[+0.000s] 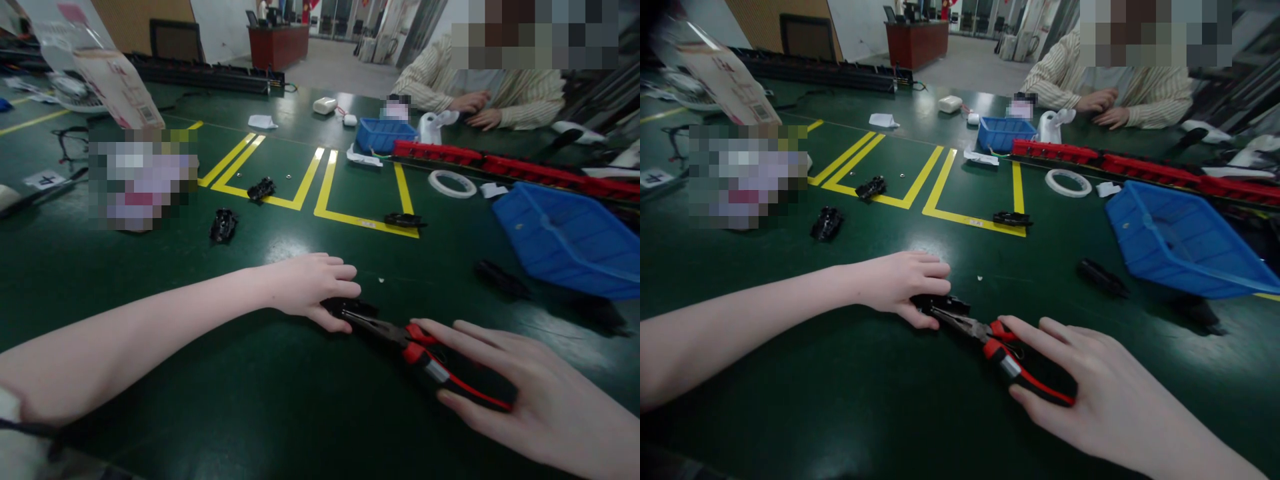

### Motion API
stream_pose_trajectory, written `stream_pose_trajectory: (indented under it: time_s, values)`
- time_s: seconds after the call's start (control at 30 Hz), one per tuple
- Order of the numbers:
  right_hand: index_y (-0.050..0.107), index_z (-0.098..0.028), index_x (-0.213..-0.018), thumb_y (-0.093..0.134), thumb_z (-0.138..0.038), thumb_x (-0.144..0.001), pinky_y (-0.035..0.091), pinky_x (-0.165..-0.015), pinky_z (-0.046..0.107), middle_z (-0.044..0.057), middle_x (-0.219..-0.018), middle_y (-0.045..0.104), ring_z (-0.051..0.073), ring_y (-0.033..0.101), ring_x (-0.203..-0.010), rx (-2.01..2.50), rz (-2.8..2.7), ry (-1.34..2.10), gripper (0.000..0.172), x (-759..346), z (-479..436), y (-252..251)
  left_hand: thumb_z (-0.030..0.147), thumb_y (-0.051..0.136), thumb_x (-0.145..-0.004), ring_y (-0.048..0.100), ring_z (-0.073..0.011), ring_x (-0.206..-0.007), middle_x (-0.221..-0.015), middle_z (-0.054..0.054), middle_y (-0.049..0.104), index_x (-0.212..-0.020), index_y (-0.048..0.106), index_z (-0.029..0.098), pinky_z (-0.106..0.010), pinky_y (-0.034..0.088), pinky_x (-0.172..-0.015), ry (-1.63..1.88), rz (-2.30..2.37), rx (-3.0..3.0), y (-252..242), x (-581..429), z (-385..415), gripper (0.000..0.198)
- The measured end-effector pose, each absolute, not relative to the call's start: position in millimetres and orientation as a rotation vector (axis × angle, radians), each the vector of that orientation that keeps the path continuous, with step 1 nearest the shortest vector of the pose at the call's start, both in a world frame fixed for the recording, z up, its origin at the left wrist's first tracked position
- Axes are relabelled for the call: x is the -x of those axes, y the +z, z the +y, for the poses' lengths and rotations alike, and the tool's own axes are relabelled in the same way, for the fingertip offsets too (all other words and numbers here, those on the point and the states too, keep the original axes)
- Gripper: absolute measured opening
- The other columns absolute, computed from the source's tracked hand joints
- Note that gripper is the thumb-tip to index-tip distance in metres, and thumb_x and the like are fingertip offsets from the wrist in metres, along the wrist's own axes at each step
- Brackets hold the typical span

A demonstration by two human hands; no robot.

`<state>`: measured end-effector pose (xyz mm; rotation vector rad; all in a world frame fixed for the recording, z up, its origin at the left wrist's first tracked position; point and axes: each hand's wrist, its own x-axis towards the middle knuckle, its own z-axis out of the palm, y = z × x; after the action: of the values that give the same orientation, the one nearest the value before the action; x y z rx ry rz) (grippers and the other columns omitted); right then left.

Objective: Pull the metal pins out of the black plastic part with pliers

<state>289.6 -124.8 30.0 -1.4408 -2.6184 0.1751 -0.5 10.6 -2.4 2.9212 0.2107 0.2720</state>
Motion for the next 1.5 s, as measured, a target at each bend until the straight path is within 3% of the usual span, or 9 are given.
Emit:
stream_pose_trajectory:
  time_s: [0.17, 0.37, 0.57, 0.83, 1.03, 1.17, 1.5]
  values:
    - [0.057, -0.034, -0.142, 0.065, -0.046, -0.081, 0.065, -0.056, 0.042, 0.01, -0.096, 0.078, 0.033, 0.076, -0.079, 1.451, -2.615, 0.194, 0.063, -290, -128, 35, 0.053, 0.062, -0.092, 0.055, -0.0199, -0.081, -0.092, -0.005, 0.06, -0.093, 0.063, 0.016, -0.031, 0.04, -0.069, 0.281, 0.222, -2.945, -2, 1, 9, 0.038]
    - [0.052, -0.034, -0.145, 0.064, -0.049, -0.082, 0.065, -0.06, 0.045, 0.01, -0.102, 0.077, 0.035, 0.076, -0.088, 1.458, -2.631, 0.154, 0.066, -296, -133, 30, 0.054, 0.062, -0.092, 0.055, -0.0189, -0.079, -0.091, -0.004, 0.059, -0.095, 0.063, 0.016, -0.03, 0.039, -0.066, 0.271, 0.242, -2.922, -1, 2, 8, 0.038]
    - [0.044, -0.037, -0.15, 0.062, -0.05, -0.083, 0.063, -0.072, 0.049, 0.009, -0.112, 0.075, 0.033, 0.074, -0.095, 1.47, -2.626, 0.16, 0.07, -308, -134, 12, 0.055, 0.066, -0.088, 0.056, -0.0186, -0.079, -0.091, -0.005, 0.06, -0.094, 0.062, 0.017, -0.029, 0.039, -0.065, 0.302, 0.281, -2.873, -2, 4, 6, 0.039]
    - [0.056, -0.029, -0.129, 0.066, -0.049, -0.079, 0.059, -0.066, 0.039, 0.005, -0.101, 0.075, 0.024, 0.071, -0.076, 1.646, -2.4, 0.463, 0.056, -292, -131, 19, 0.053, 0.066, -0.089, 0.059, -0.0195, -0.082, -0.094, -0.006, 0.062, -0.1, 0.061, 0.016, -0.029, 0.042, -0.07, 0.338, 0.299, -2.852, -3, 5, 5, 0.04]
    - [0.054, -0.028, -0.119, 0.066, -0.051, -0.078, 0.058, -0.063, 0.039, 0.004, -0.091, 0.073, 0.023, 0.069, -0.07, 1.727, -2.375, 0.533, 0.048, -285, -132, 27, 0.054, 0.067, -0.088, 0.06, -0.0202, -0.083, -0.095, -0.006, 0.062, -0.104, 0.062, 0.015, -0.03, 0.044, -0.07, 0.338, 0.305, -2.83, -3, 6, 5, 0.043]
    - [0.053, -0.029, -0.118, 0.063, -0.052, -0.079, 0.058, -0.061, 0.043, 0.004, -0.088, 0.073, 0.026, 0.07, -0.069, 1.73, -2.397, 0.557, 0.046, -286, -131, 26, 0.054, 0.069, -0.086, 0.061, -0.0209, -0.086, -0.099, -0.008, 0.063, -0.115, 0.061, 0.014, -0.03, 0.046, -0.072, 0.354, 0.271, -2.829, -3, 6, 5, 0.05]
    - [0.052, -0.029, -0.125, 0.064, -0.052, -0.078, 0.061, -0.065, 0.045, 0.006, -0.103, 0.074, 0.029, 0.073, -0.078, 1.709, -2.391, 0.556, 0.054, -289, -131, 23, 0.058, 0.07, -0.084, 0.06, -0.0212, -0.086, -0.1, -0.009, 0.064, -0.116, 0.061, 0.013, -0.029, 0.045, -0.071, 0.304, 0.25, -2.819, 3, 8, 5, 0.056]
